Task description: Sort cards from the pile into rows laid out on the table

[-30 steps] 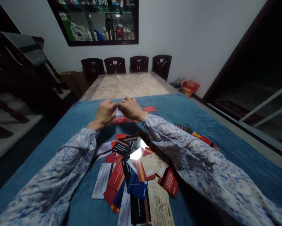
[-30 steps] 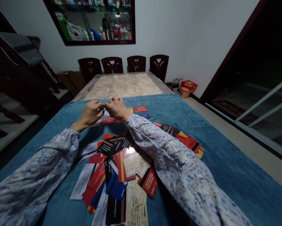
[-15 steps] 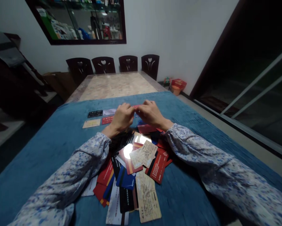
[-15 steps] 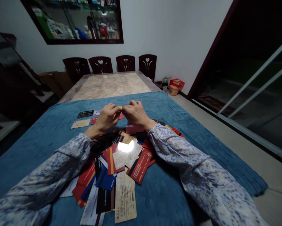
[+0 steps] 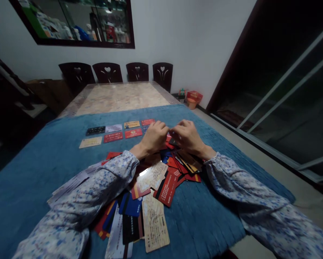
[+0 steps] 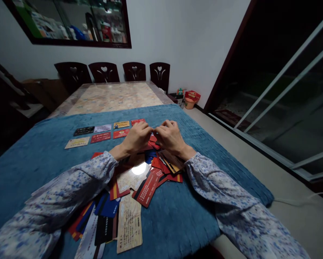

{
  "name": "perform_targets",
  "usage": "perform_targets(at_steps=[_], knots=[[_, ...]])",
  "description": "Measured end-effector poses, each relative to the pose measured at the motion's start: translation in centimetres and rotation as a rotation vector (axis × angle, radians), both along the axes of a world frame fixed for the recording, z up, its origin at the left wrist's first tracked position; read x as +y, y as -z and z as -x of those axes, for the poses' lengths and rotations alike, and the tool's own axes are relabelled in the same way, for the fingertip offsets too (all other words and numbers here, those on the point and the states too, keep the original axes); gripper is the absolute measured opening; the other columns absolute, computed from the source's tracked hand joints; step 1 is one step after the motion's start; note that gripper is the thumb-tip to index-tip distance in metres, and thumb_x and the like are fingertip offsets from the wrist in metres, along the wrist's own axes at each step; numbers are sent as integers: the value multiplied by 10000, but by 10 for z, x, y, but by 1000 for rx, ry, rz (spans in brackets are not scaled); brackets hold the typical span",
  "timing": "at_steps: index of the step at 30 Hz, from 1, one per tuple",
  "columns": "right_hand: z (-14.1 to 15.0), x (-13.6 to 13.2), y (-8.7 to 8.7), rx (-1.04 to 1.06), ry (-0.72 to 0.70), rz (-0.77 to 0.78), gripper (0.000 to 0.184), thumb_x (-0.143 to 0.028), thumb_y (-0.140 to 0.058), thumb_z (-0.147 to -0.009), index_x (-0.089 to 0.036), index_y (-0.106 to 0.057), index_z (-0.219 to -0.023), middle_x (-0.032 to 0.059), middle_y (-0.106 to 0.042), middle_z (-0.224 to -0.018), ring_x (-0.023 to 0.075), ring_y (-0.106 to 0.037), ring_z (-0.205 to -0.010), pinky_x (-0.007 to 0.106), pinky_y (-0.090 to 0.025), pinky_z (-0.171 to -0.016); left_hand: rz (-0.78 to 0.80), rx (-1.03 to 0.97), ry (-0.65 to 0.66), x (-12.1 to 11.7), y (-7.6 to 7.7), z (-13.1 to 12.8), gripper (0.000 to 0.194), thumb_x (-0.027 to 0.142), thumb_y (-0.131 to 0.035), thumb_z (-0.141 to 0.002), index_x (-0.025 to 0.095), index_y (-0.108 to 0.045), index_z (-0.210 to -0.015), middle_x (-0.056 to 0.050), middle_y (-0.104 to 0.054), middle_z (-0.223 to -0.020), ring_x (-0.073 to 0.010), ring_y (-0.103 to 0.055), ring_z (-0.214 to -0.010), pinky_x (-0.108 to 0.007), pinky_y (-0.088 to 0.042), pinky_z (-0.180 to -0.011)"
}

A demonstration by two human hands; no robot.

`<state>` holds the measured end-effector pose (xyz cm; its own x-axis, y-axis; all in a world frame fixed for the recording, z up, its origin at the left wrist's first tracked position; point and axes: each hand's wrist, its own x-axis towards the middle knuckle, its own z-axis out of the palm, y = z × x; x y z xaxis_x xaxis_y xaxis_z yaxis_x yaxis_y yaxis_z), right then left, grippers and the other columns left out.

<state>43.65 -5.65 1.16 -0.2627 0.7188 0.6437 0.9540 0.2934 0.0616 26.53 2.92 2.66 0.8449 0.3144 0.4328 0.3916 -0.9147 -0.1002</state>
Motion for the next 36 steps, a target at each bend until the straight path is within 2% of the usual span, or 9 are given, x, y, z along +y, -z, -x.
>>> perform_targets(at_steps=[9, 17, 22, 26, 31, 36], knots=[[-33, -39, 11, 45, 88, -36, 231, -235, -500, -986, -210, -703, -878, 65, -696, -784, 233, -519, -861, 398, -338, -830, 51, 46, 75, -29, 0, -32, 214, 122, -508, -945, 138, -687, -1061, -131, -673, -1019, -278, -556, -1020, -395, -425, -818], [-69, -74, 24, 157, 143, 45, 188, -187, -542, -924, -227, -727, -929, 62, -718, -819, 249, -555, -906, 422, -384, -854, 124, 97, 183, -44, 4, -44, 222, 139, -512, -952, 142, -684, -1094, -128, -691, -1145, -288, -533, -1144, -417, -419, -883], [-87, -86, 33, 188, 147, 122, 216, -186, -552, -916, -218, -752, -994, 94, -750, -929, 281, -572, -985, 468, -432, -872, 130, 139, 251, -52, 8, -51, 232, 188, -513, -965, 137, -679, -1118, -149, -691, -1203, -325, -504, -1226, -468, -410, -899], [-97, -89, 43, 193, 103, 209, 317, -173, -544, -906, -238, -752, -1136, 106, -763, -1103, 297, -576, -1076, 512, -468, -914, 102, 162, 315, -61, 16, -57, 253, 262, -477, -1012, 161, -664, -1148, -144, -691, -1240, -341, -473, -1278, -475, -385, -913], [-100, -90, 51, 210, 48, 302, 440, -130, -552, -895, -261, -705, -1286, 96, -724, -1303, 318, -554, -1252, 568, -470, -999, 63, 182, 390, -68, 24, -58, 281, 320, -424, -1056, 197, -654, -1160, -118, -688, -1251, -331, -476, -1291, -487, -360, -959], [-98, -90, 52, 215, 39, 383, 461, -137, -535, -924, -294, -683, -1332, 76, -701, -1360, 323, -540, -1301, 615, -443, -1041, 58, 204, 406, -65, 27, -55, 299, 337, -415, -1062, 197, -675, -1106, -106, -713, -1186, -330, -480, -1291, -503, -340, -985]])
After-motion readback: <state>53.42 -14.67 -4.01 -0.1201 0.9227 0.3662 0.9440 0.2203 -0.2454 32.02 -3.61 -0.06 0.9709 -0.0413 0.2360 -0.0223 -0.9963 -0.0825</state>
